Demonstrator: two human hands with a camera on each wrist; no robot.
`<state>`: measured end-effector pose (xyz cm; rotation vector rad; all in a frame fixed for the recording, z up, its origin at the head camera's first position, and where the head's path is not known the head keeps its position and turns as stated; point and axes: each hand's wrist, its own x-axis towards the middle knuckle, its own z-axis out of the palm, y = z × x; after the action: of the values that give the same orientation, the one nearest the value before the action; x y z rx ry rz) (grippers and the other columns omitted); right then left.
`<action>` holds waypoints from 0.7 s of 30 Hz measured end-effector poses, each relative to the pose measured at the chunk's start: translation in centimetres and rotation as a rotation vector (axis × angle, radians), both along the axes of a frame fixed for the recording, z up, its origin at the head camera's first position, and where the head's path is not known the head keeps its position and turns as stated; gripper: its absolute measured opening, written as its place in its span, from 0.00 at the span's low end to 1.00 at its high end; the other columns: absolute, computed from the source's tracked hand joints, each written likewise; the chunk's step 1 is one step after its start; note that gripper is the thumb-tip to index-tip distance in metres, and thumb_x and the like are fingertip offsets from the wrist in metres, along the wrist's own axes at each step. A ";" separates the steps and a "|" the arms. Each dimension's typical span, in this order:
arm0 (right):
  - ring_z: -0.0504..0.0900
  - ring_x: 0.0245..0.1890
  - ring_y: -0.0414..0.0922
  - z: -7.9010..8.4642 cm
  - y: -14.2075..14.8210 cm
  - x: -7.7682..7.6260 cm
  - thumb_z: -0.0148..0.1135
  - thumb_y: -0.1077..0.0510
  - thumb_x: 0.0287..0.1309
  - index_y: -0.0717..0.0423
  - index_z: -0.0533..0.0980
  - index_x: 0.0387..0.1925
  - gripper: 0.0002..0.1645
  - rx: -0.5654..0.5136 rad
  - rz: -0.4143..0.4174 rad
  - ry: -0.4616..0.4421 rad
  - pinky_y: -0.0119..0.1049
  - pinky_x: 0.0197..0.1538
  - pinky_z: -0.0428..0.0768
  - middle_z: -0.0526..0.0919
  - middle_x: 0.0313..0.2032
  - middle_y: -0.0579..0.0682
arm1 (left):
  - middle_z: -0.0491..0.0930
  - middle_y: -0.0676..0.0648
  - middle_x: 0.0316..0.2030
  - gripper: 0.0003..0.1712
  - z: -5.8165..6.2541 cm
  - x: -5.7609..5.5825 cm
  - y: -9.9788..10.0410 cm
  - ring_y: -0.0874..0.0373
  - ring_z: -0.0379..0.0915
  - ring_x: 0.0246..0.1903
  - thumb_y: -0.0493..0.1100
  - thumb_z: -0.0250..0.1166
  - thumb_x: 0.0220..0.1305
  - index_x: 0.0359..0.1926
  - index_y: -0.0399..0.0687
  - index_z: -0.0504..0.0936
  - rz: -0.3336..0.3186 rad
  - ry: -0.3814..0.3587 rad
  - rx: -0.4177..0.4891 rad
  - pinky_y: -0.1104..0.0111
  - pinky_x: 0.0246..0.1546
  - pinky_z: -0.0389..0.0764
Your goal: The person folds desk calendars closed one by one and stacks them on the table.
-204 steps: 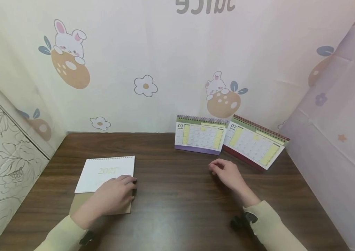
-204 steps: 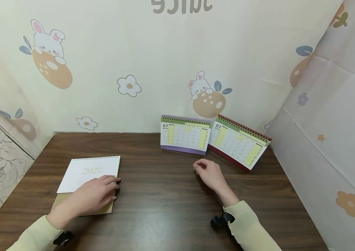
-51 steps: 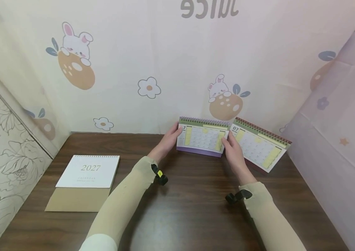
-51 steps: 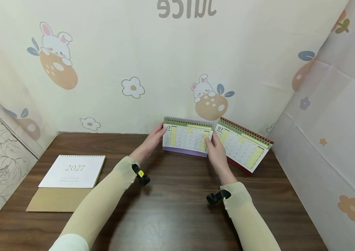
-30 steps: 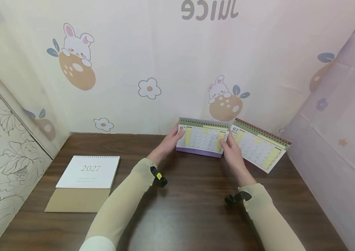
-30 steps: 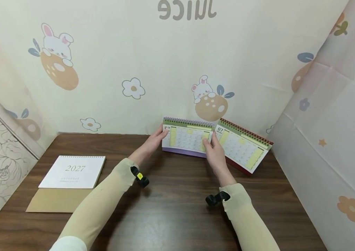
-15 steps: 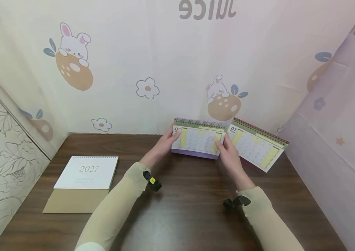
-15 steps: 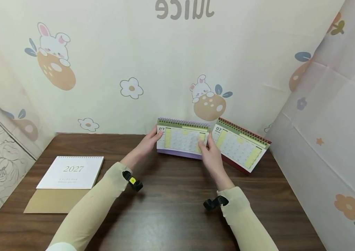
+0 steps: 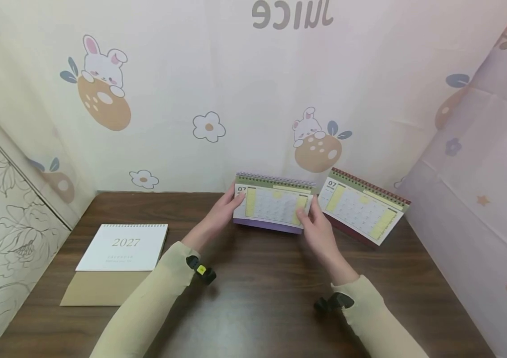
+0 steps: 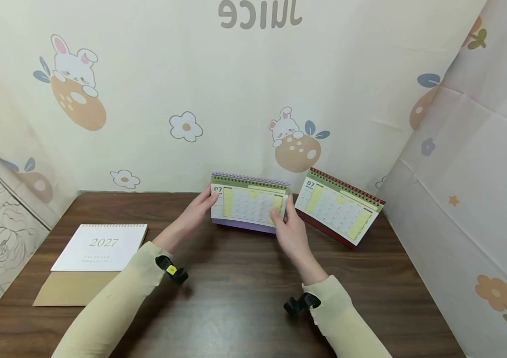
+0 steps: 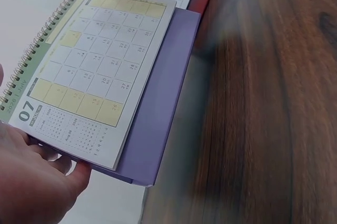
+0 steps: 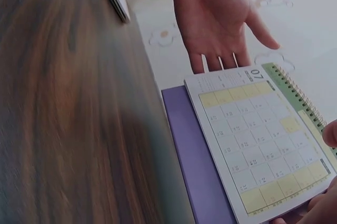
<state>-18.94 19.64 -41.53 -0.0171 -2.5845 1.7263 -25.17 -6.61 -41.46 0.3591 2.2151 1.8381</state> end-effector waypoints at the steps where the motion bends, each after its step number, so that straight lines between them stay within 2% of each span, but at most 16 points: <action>1: 0.47 0.76 0.45 0.1 -0.2 0.2 0.46 0.39 0.75 0.39 0.36 0.79 0.44 0.000 0.002 -0.003 0.46 0.74 0.50 0.39 0.78 0.43 | 0.44 0.59 0.78 0.42 0.1 0.1 -0.2 0.60 0.35 0.76 0.67 0.48 0.73 0.80 0.67 0.44 0.002 0.000 -0.003 0.51 0.73 0.43; 7: 0.56 0.73 0.49 0.2 -1.5 1.4 0.47 0.43 0.75 0.31 0.34 0.78 0.43 -0.011 0.023 -0.001 0.49 0.72 0.57 0.44 0.78 0.43 | 0.45 0.57 0.78 0.40 0.5 1.2 -1.5 0.59 0.37 0.76 0.65 0.47 0.74 0.80 0.65 0.44 0.001 0.022 -0.009 0.49 0.72 0.44; 10: 0.57 0.73 0.48 0.1 -2.2 2.1 0.48 0.45 0.75 0.29 0.33 0.78 0.44 -0.024 0.032 0.000 0.49 0.71 0.58 0.44 0.78 0.41 | 0.45 0.56 0.78 0.40 0.5 1.7 -2.2 0.58 0.39 0.75 0.64 0.47 0.75 0.80 0.62 0.44 0.006 0.030 -0.003 0.51 0.72 0.44; 16: 0.47 0.75 0.41 -0.1 -3.8 3.4 0.49 0.53 0.75 0.31 0.32 0.78 0.46 -0.167 0.093 -0.010 0.45 0.73 0.53 0.39 0.78 0.37 | 0.46 0.53 0.78 0.40 0.1 2.6 -3.4 0.55 0.42 0.75 0.62 0.47 0.76 0.80 0.60 0.43 0.010 0.024 0.016 0.51 0.72 0.45; 21: 0.46 0.75 0.40 0.0 -4.8 4.4 0.49 0.59 0.75 0.31 0.30 0.78 0.48 -0.279 0.141 -0.018 0.44 0.73 0.52 0.35 0.78 0.38 | 0.44 0.52 0.78 0.38 0.0 3.3 -4.2 0.55 0.37 0.76 0.59 0.45 0.78 0.80 0.57 0.43 0.003 0.040 0.046 0.52 0.73 0.42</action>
<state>-14.50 14.81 -41.55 0.1458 -2.3864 2.1310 -21.91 -10.81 -41.45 0.4052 2.2040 1.9018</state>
